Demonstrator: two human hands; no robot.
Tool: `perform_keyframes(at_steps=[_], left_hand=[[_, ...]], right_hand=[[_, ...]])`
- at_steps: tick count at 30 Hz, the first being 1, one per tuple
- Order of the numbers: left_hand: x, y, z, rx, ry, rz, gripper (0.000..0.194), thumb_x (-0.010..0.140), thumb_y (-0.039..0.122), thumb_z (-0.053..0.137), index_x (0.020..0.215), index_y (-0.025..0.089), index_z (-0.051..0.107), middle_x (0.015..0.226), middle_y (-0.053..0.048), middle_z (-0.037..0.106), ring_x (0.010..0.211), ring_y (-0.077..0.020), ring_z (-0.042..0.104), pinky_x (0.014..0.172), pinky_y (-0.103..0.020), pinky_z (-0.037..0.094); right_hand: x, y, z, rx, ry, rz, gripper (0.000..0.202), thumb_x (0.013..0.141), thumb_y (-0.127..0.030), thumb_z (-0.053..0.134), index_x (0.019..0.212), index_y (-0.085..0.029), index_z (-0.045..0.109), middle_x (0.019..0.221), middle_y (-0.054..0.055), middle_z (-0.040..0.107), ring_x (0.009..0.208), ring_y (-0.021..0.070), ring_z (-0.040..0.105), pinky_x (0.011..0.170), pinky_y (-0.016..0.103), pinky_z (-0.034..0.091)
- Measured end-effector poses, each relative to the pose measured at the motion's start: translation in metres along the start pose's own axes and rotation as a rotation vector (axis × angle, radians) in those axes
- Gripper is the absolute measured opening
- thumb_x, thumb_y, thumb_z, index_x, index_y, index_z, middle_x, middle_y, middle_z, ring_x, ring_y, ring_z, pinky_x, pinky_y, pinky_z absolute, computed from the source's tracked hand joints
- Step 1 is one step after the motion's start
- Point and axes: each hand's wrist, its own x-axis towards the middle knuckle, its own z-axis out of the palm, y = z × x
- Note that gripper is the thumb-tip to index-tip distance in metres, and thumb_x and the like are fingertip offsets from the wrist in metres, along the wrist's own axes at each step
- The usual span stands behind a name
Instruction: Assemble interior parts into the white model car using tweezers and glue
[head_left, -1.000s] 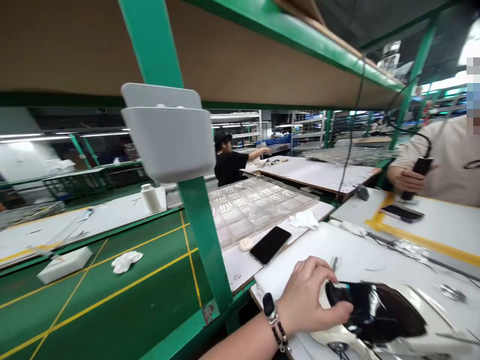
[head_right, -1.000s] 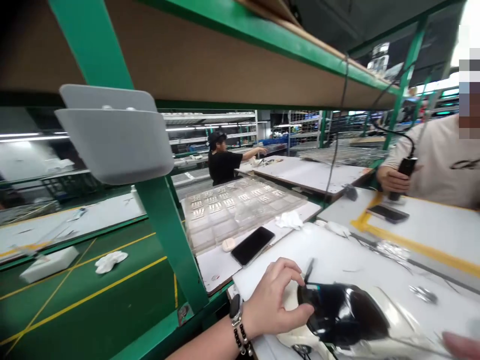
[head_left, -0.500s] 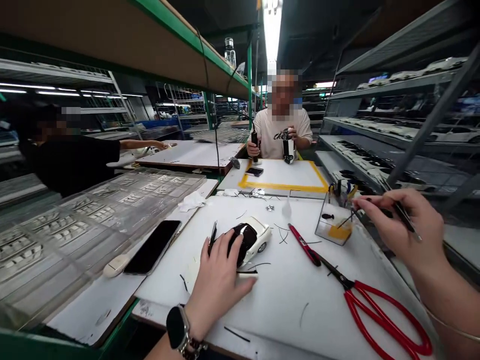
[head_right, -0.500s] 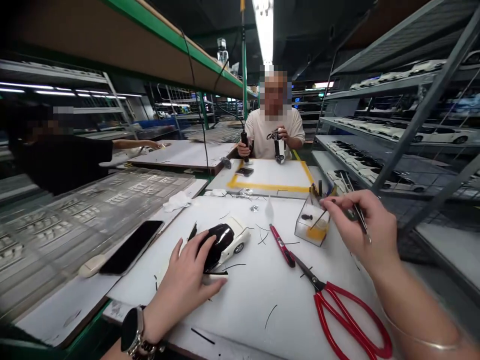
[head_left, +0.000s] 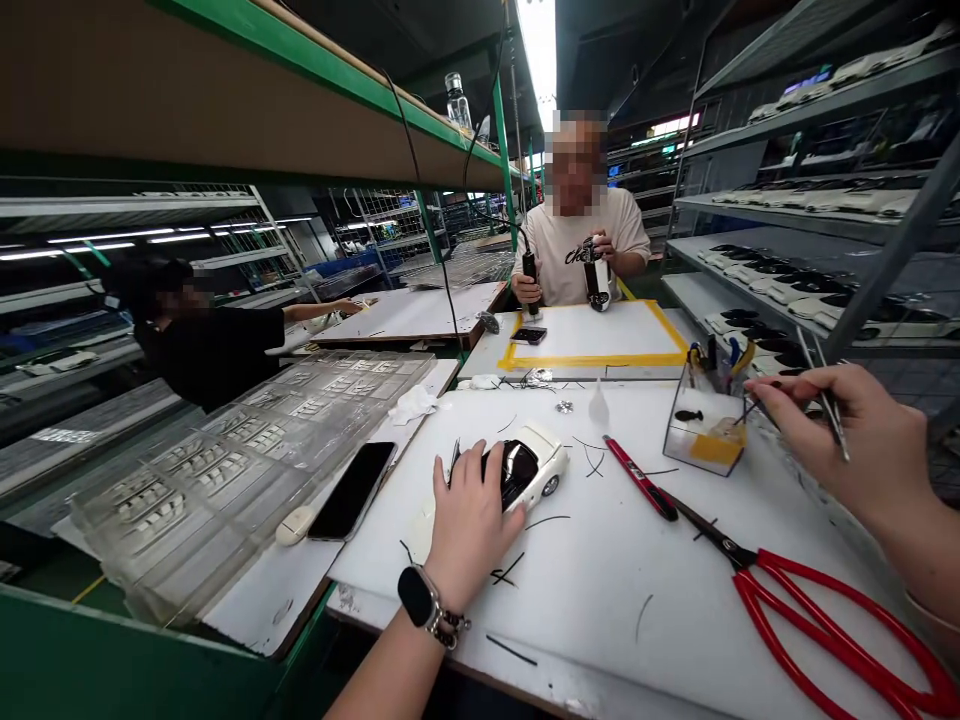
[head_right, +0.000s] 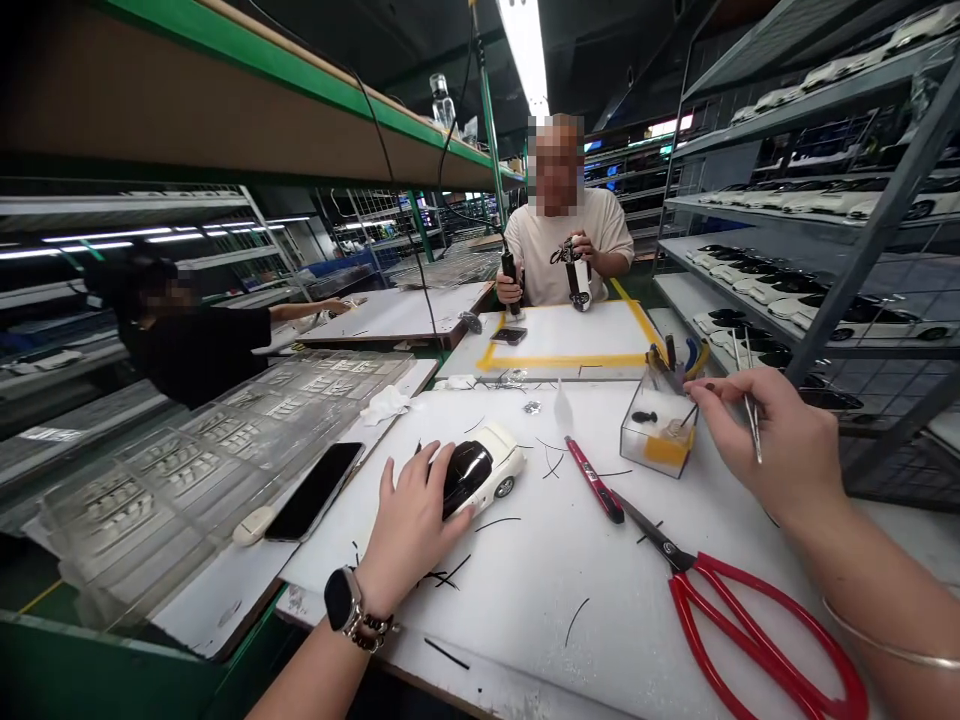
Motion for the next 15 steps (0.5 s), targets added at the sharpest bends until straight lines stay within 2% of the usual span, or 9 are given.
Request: perform_keyframes(at_steps=[4, 7, 9, 11, 13, 15], left_hand=[[0.001, 0.002, 0.001, 0.012, 0.009, 0.021, 0.061, 0.080, 0.032, 0.059, 0.135, 0.019, 0.035, 0.135, -0.015, 0.046, 0.123, -0.0314, 0.044, 0.107, -0.062, 0.024], [0.004, 0.003, 0.001, 0.011, 0.003, 0.025, 0.061, 0.080, 0.032, 0.059, 0.134, 0.018, 0.035, 0.135, -0.014, 0.046, 0.124, -0.0311, 0.043, 0.107, -0.062, 0.023], [0.007, 0.003, 0.002, 0.004, -0.014, 0.020, 0.061, 0.080, 0.033, 0.059, 0.134, 0.018, 0.035, 0.135, -0.015, 0.046, 0.124, -0.0314, 0.043, 0.107, -0.061, 0.024], [0.011, 0.003, 0.003, -0.004, -0.044, 0.011, 0.062, 0.079, 0.035, 0.058, 0.135, 0.018, 0.035, 0.134, -0.015, 0.047, 0.123, -0.0317, 0.045, 0.106, -0.060, 0.025], [0.017, 0.003, 0.003, -0.012, -0.078, -0.005, 0.065, 0.078, 0.037, 0.059, 0.135, 0.017, 0.034, 0.132, -0.016, 0.049, 0.121, -0.0322, 0.046, 0.105, -0.058, 0.027], [0.024, 0.002, 0.002, -0.028, -0.128, -0.026, 0.066, 0.077, 0.042, 0.060, 0.134, 0.017, 0.037, 0.124, -0.016, 0.054, 0.116, -0.0328, 0.050, 0.103, -0.055, 0.030]], right_hand=[[-0.005, 0.012, 0.009, -0.008, -0.092, -0.012, 0.026, 0.076, -0.047, 0.055, 0.070, -0.023, 0.047, 0.066, 0.001, 0.058, 0.052, 0.0146, 0.055, 0.048, 0.025, 0.036], [-0.009, 0.016, 0.012, 0.007, -0.125, -0.034, 0.024, 0.077, -0.045, 0.057, 0.070, -0.023, 0.048, 0.062, -0.001, 0.056, 0.045, 0.0124, 0.049, 0.044, 0.024, 0.034], [-0.011, 0.015, 0.013, 0.023, -0.132, -0.057, 0.022, 0.078, -0.043, 0.058, 0.072, -0.024, 0.049, 0.066, -0.001, 0.061, 0.050, 0.0135, 0.054, 0.046, 0.024, 0.036], [-0.013, 0.012, 0.015, 0.039, -0.103, -0.071, 0.020, 0.080, -0.041, 0.057, 0.077, -0.024, 0.048, 0.080, 0.002, 0.068, 0.066, 0.0167, 0.063, 0.053, 0.024, 0.042], [-0.014, 0.009, 0.015, 0.046, -0.033, -0.080, 0.017, 0.082, -0.038, 0.054, 0.082, -0.024, 0.046, 0.092, 0.004, 0.070, 0.078, 0.0190, 0.066, 0.065, 0.027, 0.047], [-0.015, 0.007, 0.015, 0.040, 0.058, -0.097, 0.015, 0.082, -0.036, 0.053, 0.082, -0.024, 0.044, 0.091, 0.005, 0.071, 0.079, 0.0196, 0.066, 0.079, 0.033, 0.048]])
